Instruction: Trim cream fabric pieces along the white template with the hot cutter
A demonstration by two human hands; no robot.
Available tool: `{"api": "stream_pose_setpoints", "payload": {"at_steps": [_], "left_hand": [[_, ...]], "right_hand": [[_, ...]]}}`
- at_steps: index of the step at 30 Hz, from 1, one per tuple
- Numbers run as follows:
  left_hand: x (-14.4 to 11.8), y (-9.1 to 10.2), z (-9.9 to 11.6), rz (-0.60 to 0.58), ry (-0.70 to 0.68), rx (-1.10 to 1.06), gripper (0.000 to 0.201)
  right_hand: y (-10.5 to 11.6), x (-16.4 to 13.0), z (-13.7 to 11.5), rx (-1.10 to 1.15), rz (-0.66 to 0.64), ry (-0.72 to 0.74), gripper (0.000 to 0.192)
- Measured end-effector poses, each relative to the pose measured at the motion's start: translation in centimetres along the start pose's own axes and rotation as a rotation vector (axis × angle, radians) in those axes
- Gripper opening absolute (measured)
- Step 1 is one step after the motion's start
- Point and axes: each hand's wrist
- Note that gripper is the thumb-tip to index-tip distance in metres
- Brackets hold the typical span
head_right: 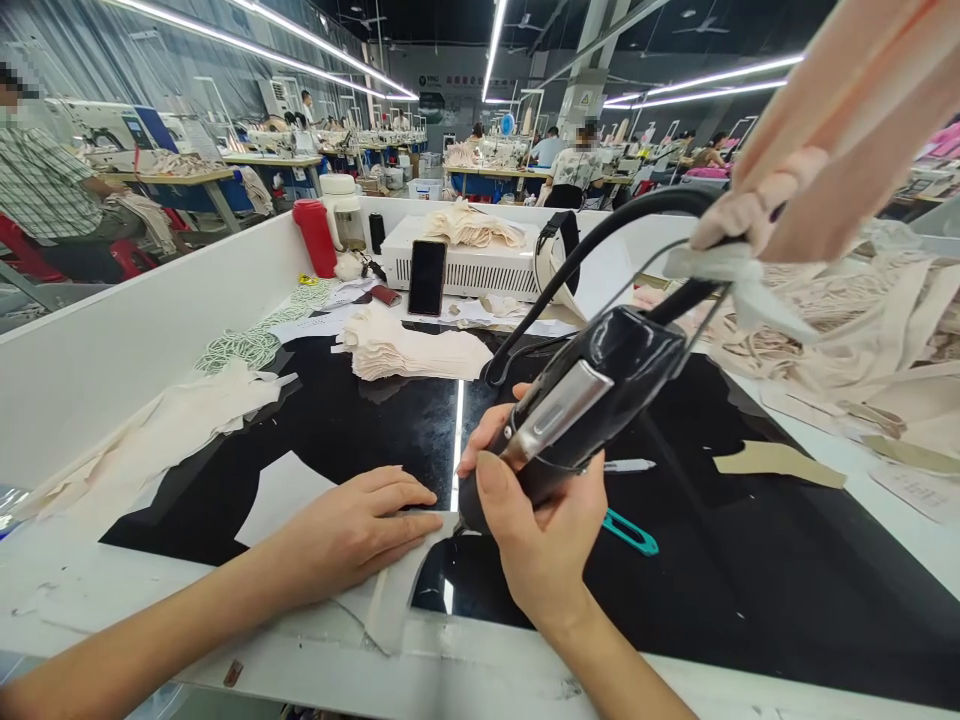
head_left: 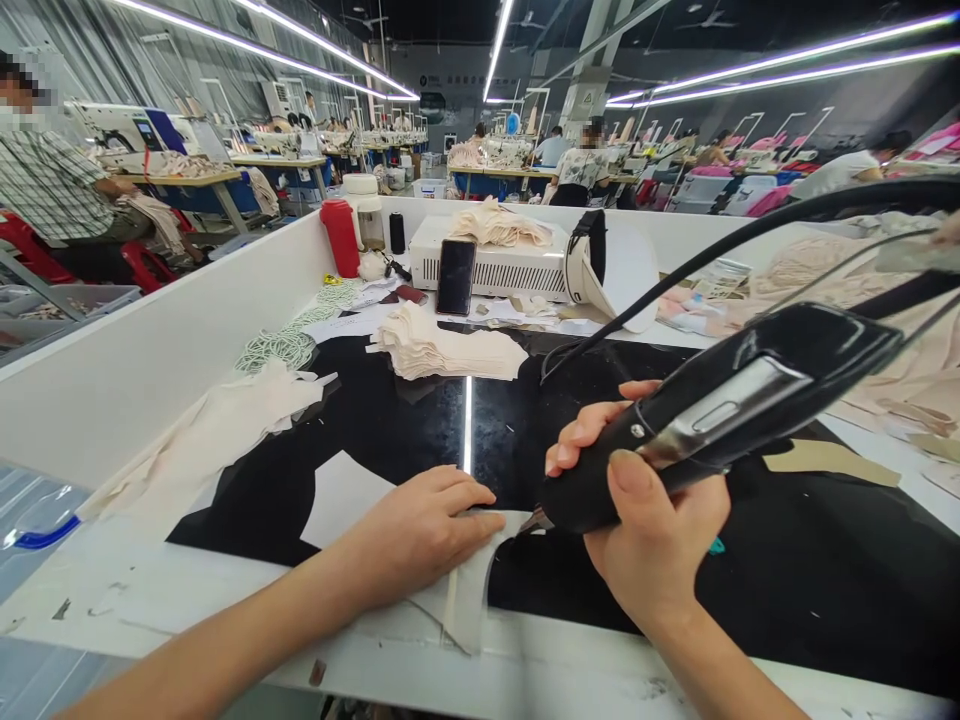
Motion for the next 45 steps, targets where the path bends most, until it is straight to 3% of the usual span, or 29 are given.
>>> {"api": "stream_pose_setpoints", "payload": {"at_steps": [5, 10, 21, 27, 33, 45], "left_hand": [[0.1, 0.1, 0.0, -0.006, 0.006, 0.001, 0.023], [0.2, 0.1, 0.1, -0.003, 0.001, -0.007, 0.023], [-0.1, 0.4, 0.6, 0.024, -0.016, 0.043, 0.021], [-0.5, 1.4, 2.8, -0.116, 0.111, 0.060, 0.038], [-1.2, 0.8, 3.4, -0.125, 0.217, 0.072, 0.044], [-1.4, 0.4, 3.2, -0.217, 0.147, 0.251, 0.033]], "right_hand": [[0.1, 0.2, -0.1, -0.044, -0.011, 0.000, 0.039], [0.4, 0.8, -0.2, -0.054, 0.071, 0.027, 0.044], [0.5, 0.3, -0.1, -0.085, 0.032, 0.038, 0.040], [0.8, -0.1, -0.5, -0.097, 0.054, 0.063, 0.046], [0.6, -0.8, -0.8, -0.123, 0.108, 0.062, 0.049], [0.2, -1.5, -1.1, -0.116, 0.135, 0.058, 0.047]]}}
Point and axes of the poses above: each hand's wrist, its own x-axis towards the middle knuckle, its own y-axis out of the back of the hand, z = x × y, and after that the axes turned 8 degrees about -x, right-handed
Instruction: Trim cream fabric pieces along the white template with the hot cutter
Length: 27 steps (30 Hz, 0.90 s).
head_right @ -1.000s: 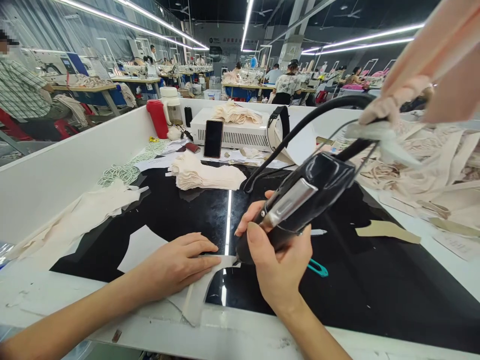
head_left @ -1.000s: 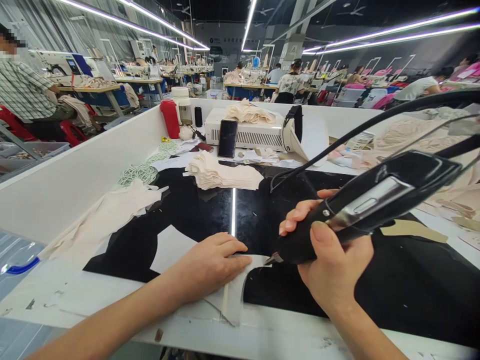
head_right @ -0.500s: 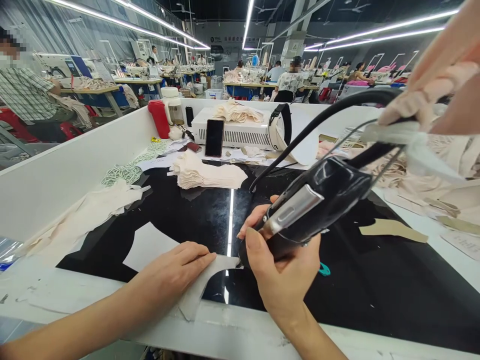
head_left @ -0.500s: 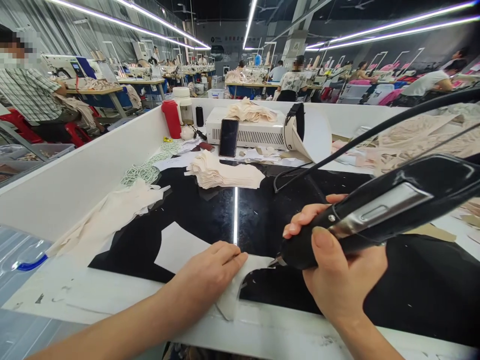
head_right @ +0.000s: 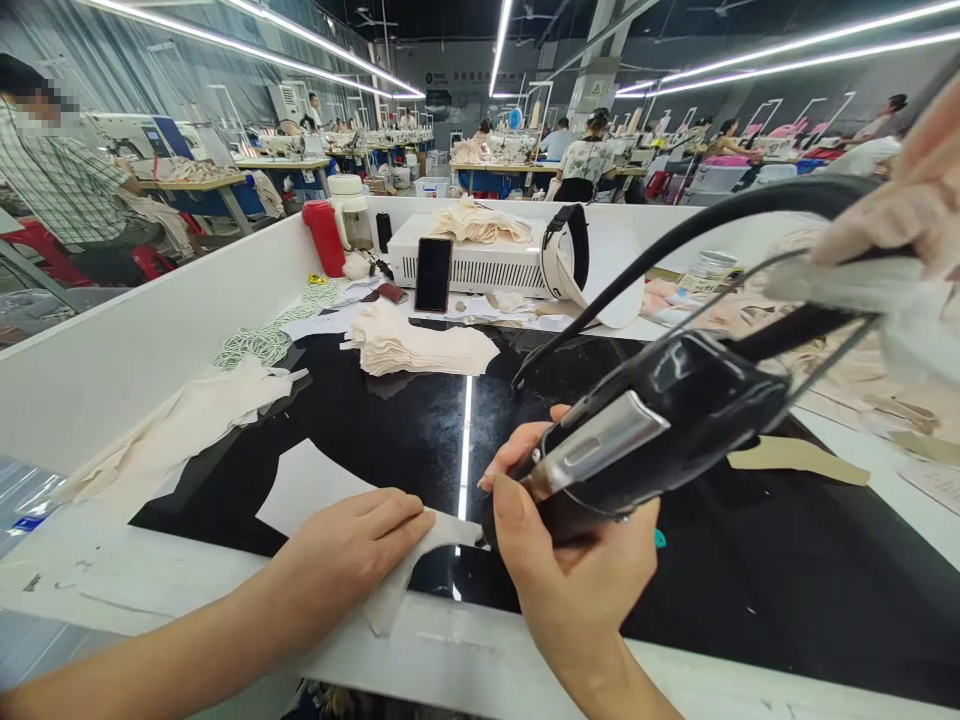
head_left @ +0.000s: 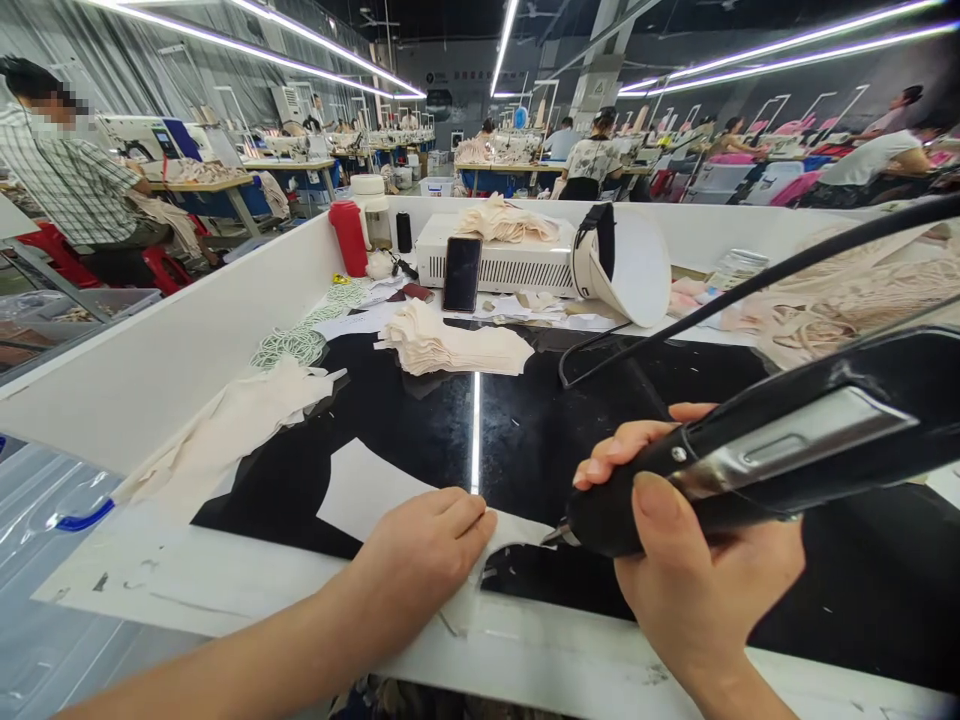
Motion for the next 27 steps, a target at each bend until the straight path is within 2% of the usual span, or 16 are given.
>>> {"api": "stream_pose_setpoints", "payload": {"at_steps": [3, 7, 11, 13, 21, 27], "left_hand": [[0.1, -0.5, 0.6, -0.002, 0.010, 0.036, 0.034], [1.0, -0.9, 1.9, 0.060, 0.033, 0.107, 0.012], [1.3, -1.1, 2.9, 0.117, 0.042, 0.138, 0.050], [1.1, -1.4, 3.1, 0.120, 0.037, 0.168, 0.061], [0.6, -1.7, 3.2, 0.130, 0.022, 0.204, 0.069], [0.2, -1.5, 3.2, 0.111, 0.019, 0.197, 0.070]], "right_hand": [[0.1, 0.0, 0.0, -0.002, 0.002, 0.002, 0.046], [0.1, -0.1, 0.0, 0.007, -0.013, 0.002, 0.044], [0.1, -0.2, -0.1, 0.011, -0.018, -0.003, 0.045], [0.1, -0.2, -0.1, 0.015, -0.015, -0.011, 0.046], [0.4, 0.0, -0.4, 0.036, -0.021, -0.058, 0.048], [-1.0, 0.9, 0.2, 0.089, 0.001, -0.034, 0.051]]}}
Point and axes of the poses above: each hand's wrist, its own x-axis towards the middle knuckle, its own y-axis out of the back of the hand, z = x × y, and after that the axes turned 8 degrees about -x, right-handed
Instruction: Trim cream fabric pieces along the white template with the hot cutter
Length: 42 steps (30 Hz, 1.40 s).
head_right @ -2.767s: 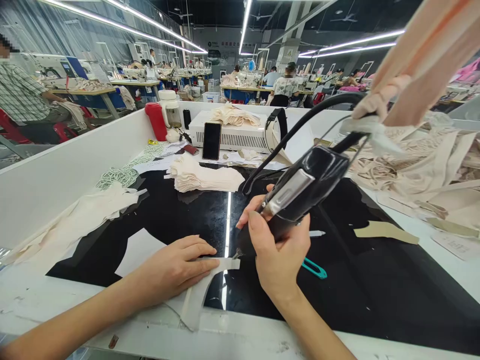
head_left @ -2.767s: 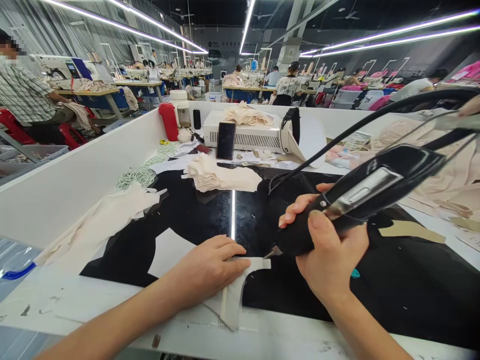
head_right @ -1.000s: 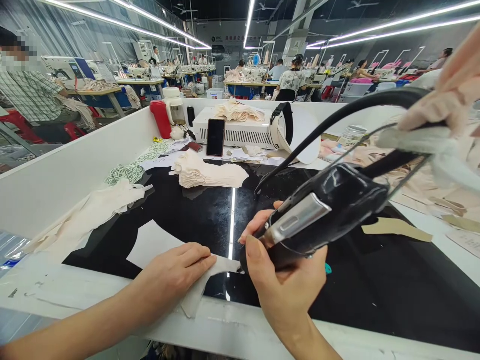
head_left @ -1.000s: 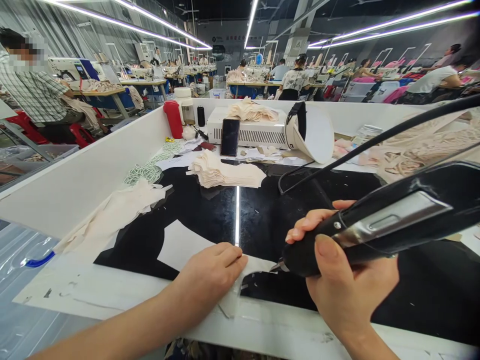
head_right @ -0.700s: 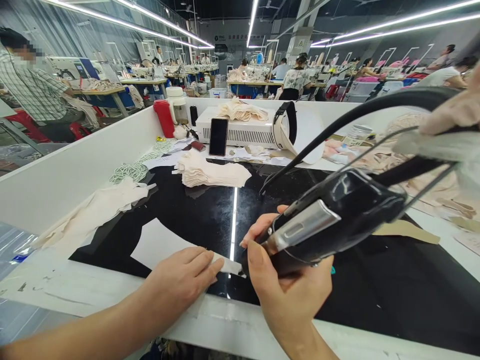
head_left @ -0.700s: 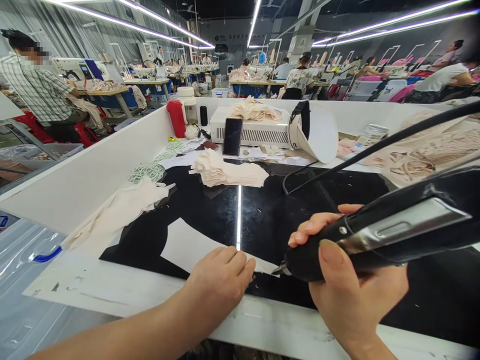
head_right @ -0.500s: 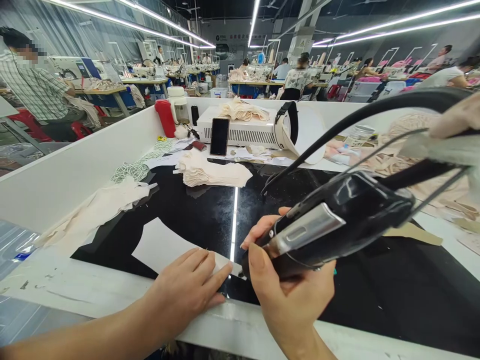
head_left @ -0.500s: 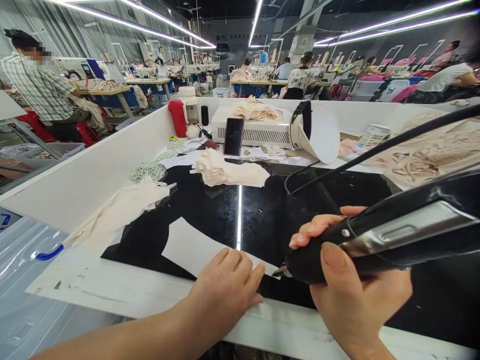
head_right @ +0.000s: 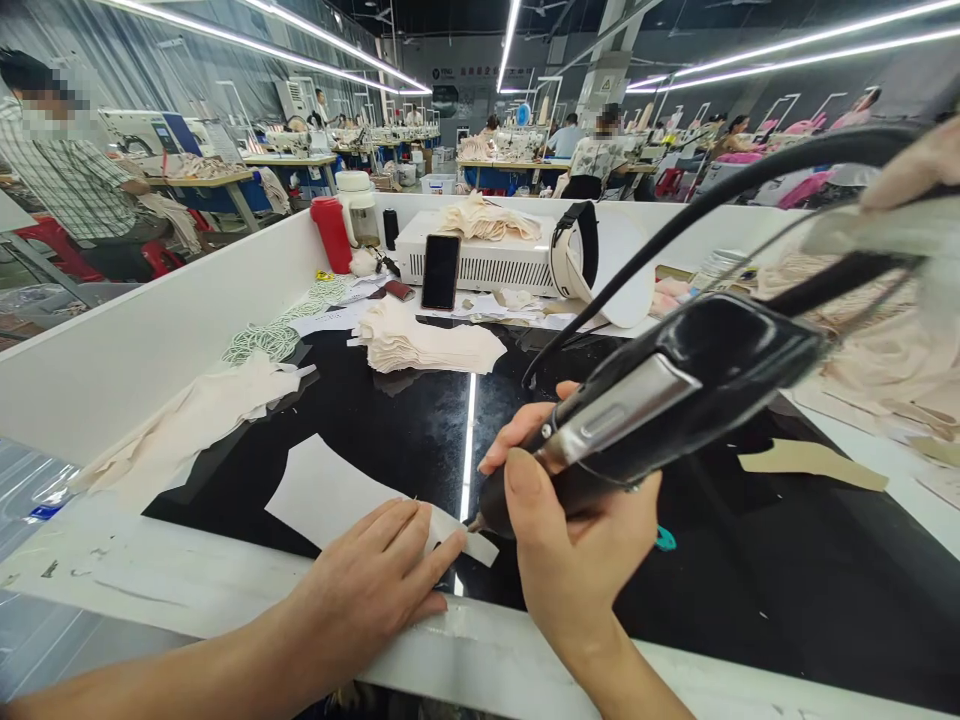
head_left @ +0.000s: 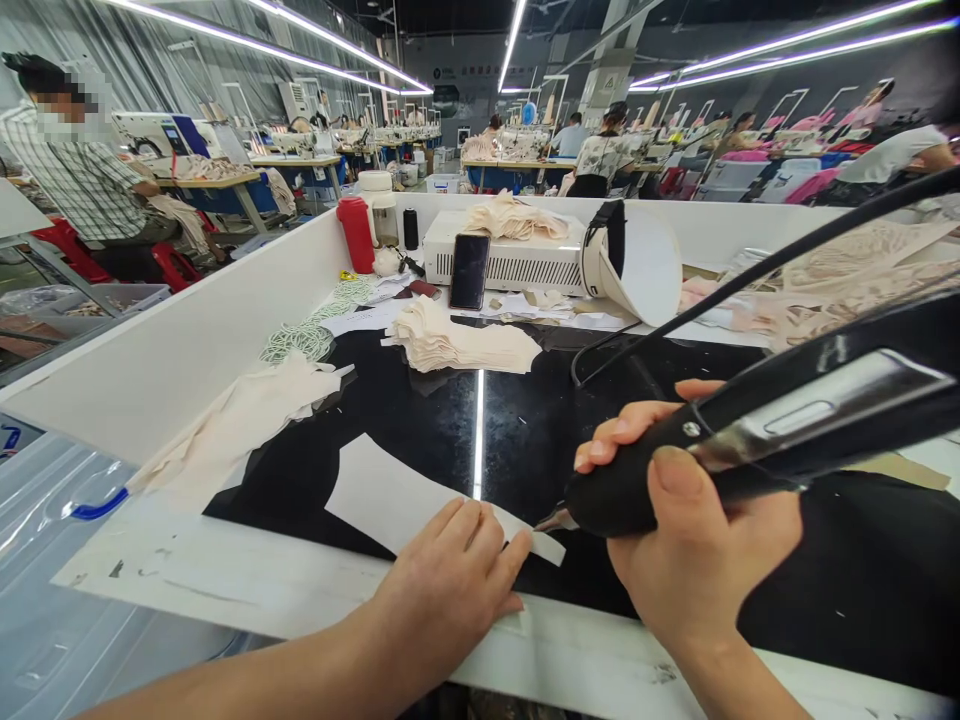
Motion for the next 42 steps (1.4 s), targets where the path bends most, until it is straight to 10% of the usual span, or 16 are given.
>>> {"api": "stream_pose_setpoints", "payload": {"at_steps": [42], "left_hand": [[-1.5, 2.8, -0.6, -0.041, 0.142, -0.409, 0.048]], "right_hand": [[-1.0, -1.7, -0.4, 0.015, -0.099, -0.066, 0.050]]}}
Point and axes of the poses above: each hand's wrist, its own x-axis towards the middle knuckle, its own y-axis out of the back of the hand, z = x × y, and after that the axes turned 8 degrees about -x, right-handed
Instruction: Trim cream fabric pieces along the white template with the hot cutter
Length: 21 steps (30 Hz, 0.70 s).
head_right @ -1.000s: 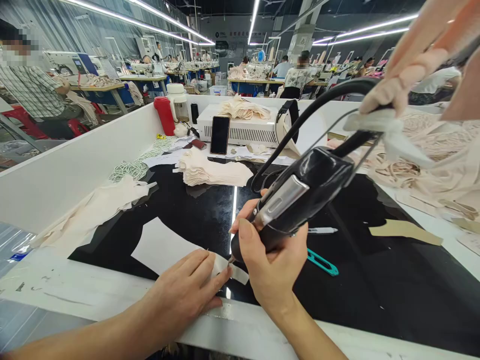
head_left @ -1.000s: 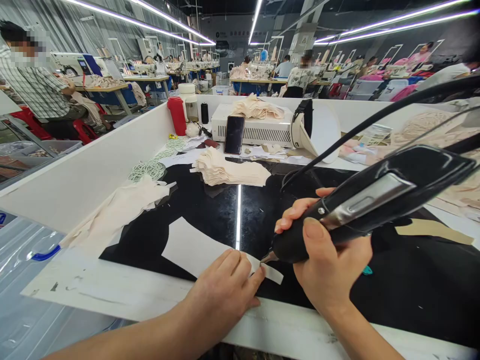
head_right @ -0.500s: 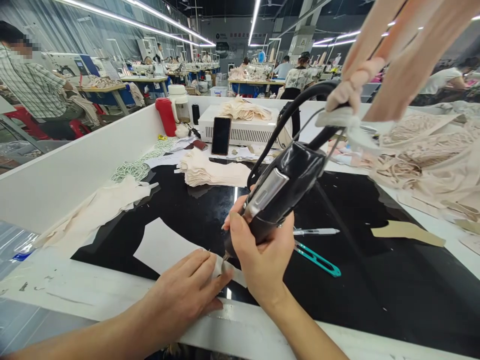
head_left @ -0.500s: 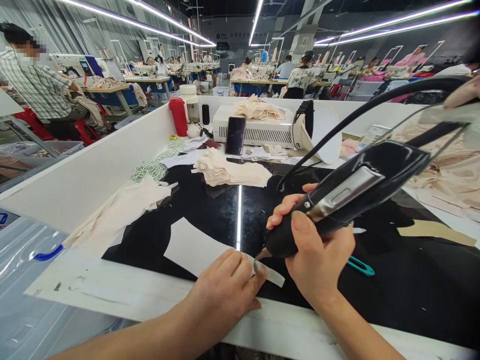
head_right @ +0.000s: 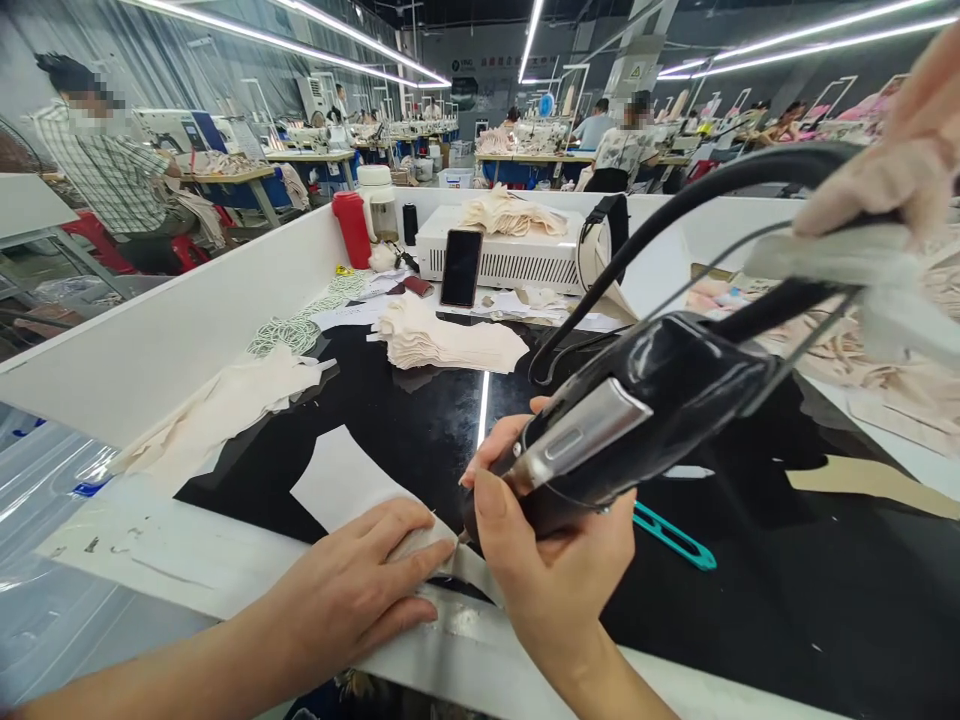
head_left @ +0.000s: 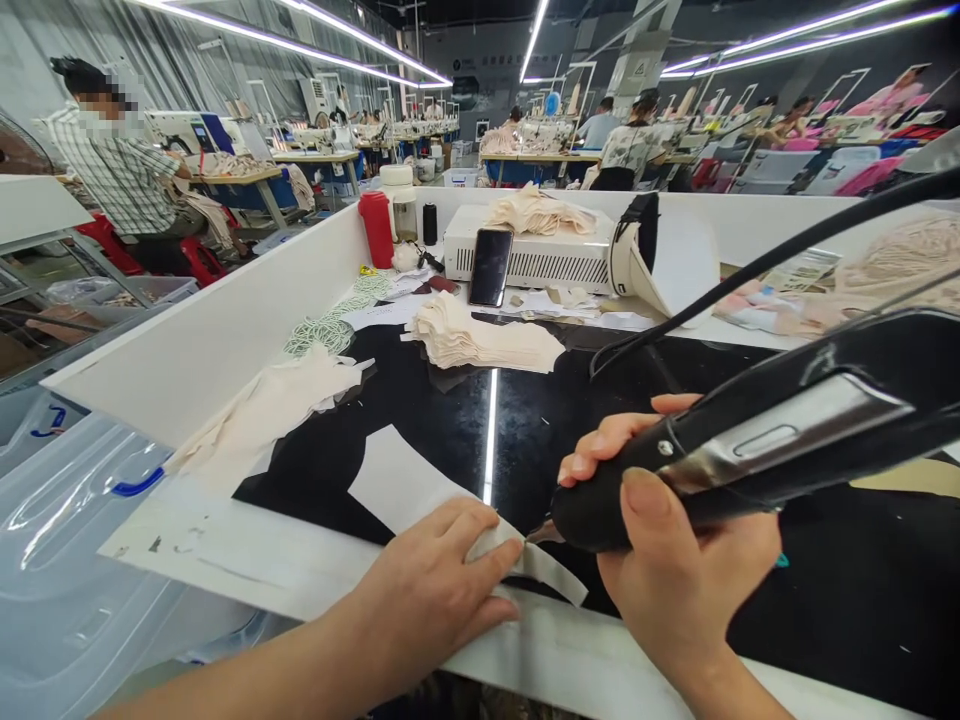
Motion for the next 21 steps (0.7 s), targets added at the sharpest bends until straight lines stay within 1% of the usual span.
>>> {"api": "stream_pose_setpoints", "payload": {"at_steps": [3, 6, 9, 13, 17, 21], "left_hand": [[-0.4, -0.1, 0.0, 0.028, -0.014, 0.010, 0.058], [-0.7, -0.2, -0.1, 0.027, -0.010, 0.012, 0.062], [-0.6, -0.2, 0.0, 0.026, -0.001, 0.005, 0.060], [-0.2, -0.2, 0.1, 0.050, -0.001, -0.020, 0.054], [0.0, -0.3, 0.2, 0.048, -0.003, -0.031, 0.057], [-0.2, -0.5, 0.1, 0.057, 0.004, -0.032, 0.059]], "right_hand": [[0.1, 0.0, -0.1, 0.002, -0.008, 0.007, 0.050], [0.1, 0.1, -0.1, 0.000, -0.015, 0.003, 0.048], [-0.1, 0.5, -0.1, 0.012, -0.009, -0.012, 0.046], [-0.6, 1.1, 0.2, 0.044, 0.004, -0.028, 0.049], [-0.8, 1.2, 0.7, 0.055, -0.017, -0.039, 0.050], [-0.8, 1.1, 0.7, 0.024, -0.034, -0.026, 0.043]]}}
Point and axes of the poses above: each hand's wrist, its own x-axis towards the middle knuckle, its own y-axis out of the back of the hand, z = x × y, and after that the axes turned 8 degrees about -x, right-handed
